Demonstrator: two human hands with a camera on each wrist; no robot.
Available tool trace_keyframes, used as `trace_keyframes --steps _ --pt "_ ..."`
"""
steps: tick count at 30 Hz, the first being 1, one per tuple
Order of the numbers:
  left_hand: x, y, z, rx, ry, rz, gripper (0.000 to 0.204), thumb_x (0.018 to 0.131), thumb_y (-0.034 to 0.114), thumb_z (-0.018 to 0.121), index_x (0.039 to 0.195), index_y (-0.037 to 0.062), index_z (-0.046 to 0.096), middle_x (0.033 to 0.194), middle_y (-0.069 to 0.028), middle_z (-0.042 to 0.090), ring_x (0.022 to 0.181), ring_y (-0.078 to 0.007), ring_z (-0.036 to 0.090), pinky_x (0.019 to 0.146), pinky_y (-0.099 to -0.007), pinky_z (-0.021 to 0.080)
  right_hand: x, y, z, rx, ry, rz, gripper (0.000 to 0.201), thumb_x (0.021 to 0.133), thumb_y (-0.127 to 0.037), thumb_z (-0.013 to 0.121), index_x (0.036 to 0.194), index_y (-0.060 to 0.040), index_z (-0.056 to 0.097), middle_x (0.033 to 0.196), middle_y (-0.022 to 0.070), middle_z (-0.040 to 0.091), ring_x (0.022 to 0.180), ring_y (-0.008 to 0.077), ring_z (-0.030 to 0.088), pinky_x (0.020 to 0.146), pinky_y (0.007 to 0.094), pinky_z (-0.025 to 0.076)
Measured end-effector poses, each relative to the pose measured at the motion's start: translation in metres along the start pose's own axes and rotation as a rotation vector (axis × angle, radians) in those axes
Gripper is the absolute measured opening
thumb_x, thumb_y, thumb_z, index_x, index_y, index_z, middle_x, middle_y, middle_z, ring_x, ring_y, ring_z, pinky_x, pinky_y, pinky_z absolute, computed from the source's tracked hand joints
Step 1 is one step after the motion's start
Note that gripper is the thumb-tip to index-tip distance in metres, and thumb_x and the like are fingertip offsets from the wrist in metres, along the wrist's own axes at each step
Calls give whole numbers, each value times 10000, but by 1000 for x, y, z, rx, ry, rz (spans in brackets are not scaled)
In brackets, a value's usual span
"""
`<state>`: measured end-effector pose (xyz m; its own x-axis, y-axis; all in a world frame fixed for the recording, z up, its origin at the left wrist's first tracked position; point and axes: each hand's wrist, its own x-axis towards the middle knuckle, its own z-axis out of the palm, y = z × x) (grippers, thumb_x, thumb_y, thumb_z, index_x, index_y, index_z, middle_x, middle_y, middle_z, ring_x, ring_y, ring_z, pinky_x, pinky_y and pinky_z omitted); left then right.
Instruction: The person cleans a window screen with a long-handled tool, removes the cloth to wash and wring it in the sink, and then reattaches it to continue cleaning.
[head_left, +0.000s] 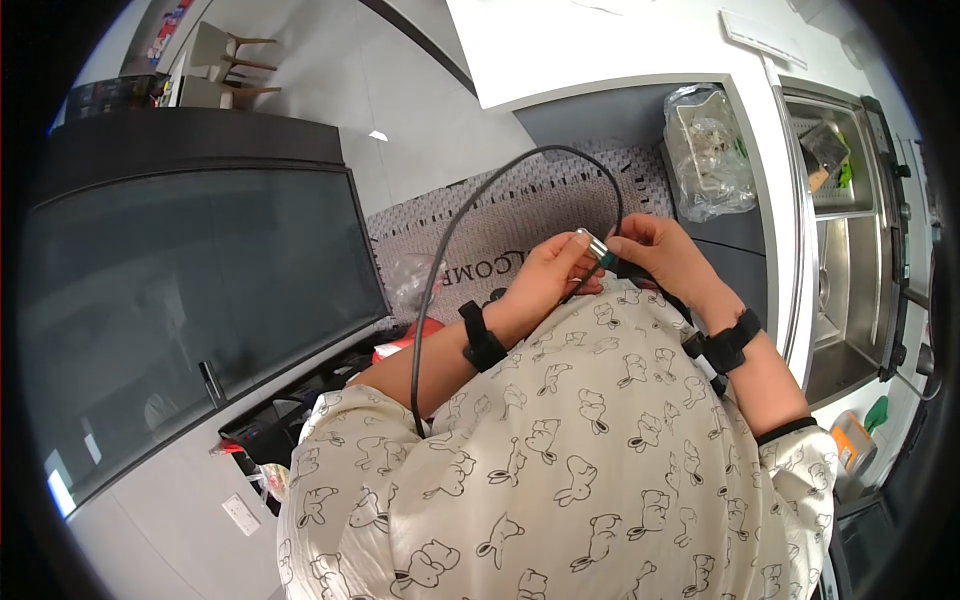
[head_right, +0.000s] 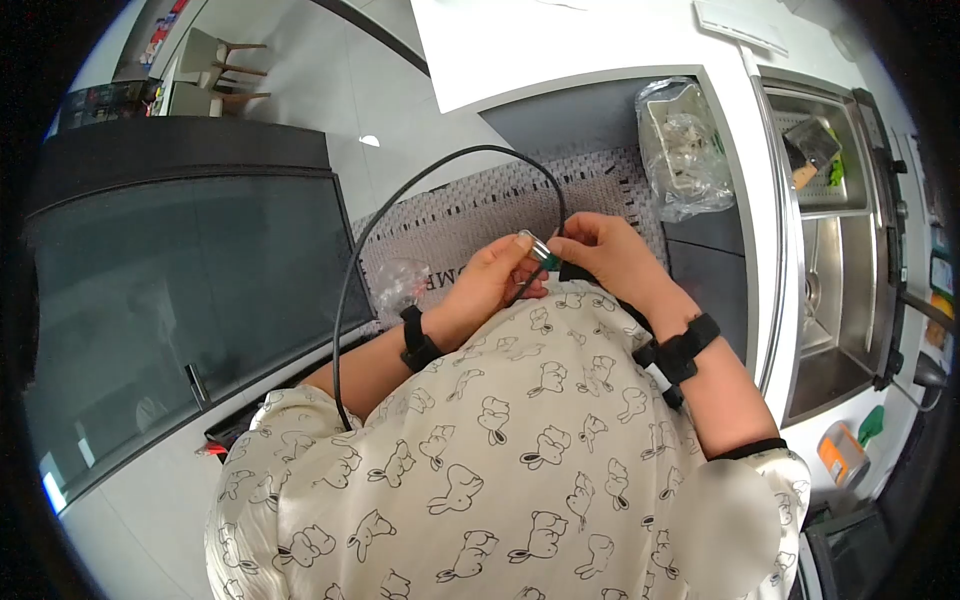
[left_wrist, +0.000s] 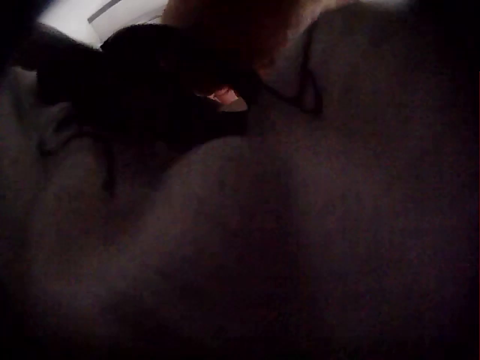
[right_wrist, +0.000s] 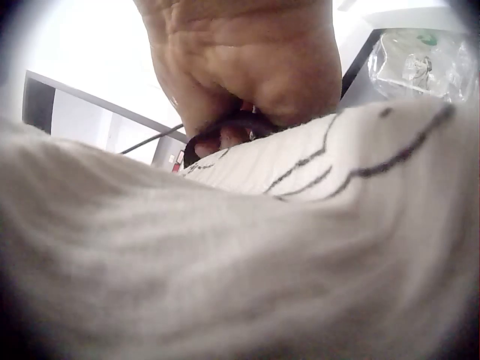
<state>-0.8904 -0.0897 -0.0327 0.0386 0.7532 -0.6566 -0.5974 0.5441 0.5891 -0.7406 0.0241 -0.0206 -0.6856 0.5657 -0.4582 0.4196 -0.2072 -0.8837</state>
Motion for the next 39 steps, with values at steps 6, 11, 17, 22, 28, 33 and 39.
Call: trace_keyframes --steps 6,11,17,22,28,33,39 --pt "1 10 0 186 -54 -155 317 908 323 446 977 28 537 906 -66 595 785 -120 578 701 -244 477 1 -6 -3 -83 -60 81 186 816 -163 609 735 0 572 585 -38 472 550 47 381 490 225 326" --pt "0 16 -10 424 -102 -110 369 914 338 419 865 11 583 825 -68 607 737 -129 584 670 -248 468 4 0 -6 -2 -106 96 210 820 -168 612 685 -26 536 583 -63 420 549 25 336 473 206 288" --pt "10 18 -17 469 -122 -36 481 914 415 388 762 14 607 692 -57 597 615 -126 562 601 -245 453 14 8 -5 108 -122 150 222 835 -203 606 684 -63 524 590 -78 404 534 16 329 448 192 269" --pt "21 13 -15 466 -71 -27 513 917 442 363 656 47 562 601 -15 525 543 -99 477 567 -249 409 15 4 -10 146 -195 306 234 856 -246 578 692 -82 540 601 -74 449 509 14 362 426 186 276" --pt "34 8 -26 432 -210 -48 435 887 388 402 566 96 431 510 48 319 490 -97 306 576 -273 381 16 1 -14 216 -211 408 202 860 -267 581 762 -91 570 662 -87 498 516 -15 397 407 151 291" --pt "32 10 -15 272 -190 -119 396 882 316 406 535 125 387 492 51 283 472 -88 267 536 -284 328 17 5 -20 195 -237 454 194 848 -284 595 835 -90 587 693 -87 515 540 -17 420 421 140 303" --pt "31 4 -15 67 -247 -184 367 875 275 423 548 109 406 506 44 326 467 -81 284 484 -240 277 16 1 -16 161 -112 489 215 844 -291 599 869 -78 588 713 -65 530 513 -7 407 387 136 278"
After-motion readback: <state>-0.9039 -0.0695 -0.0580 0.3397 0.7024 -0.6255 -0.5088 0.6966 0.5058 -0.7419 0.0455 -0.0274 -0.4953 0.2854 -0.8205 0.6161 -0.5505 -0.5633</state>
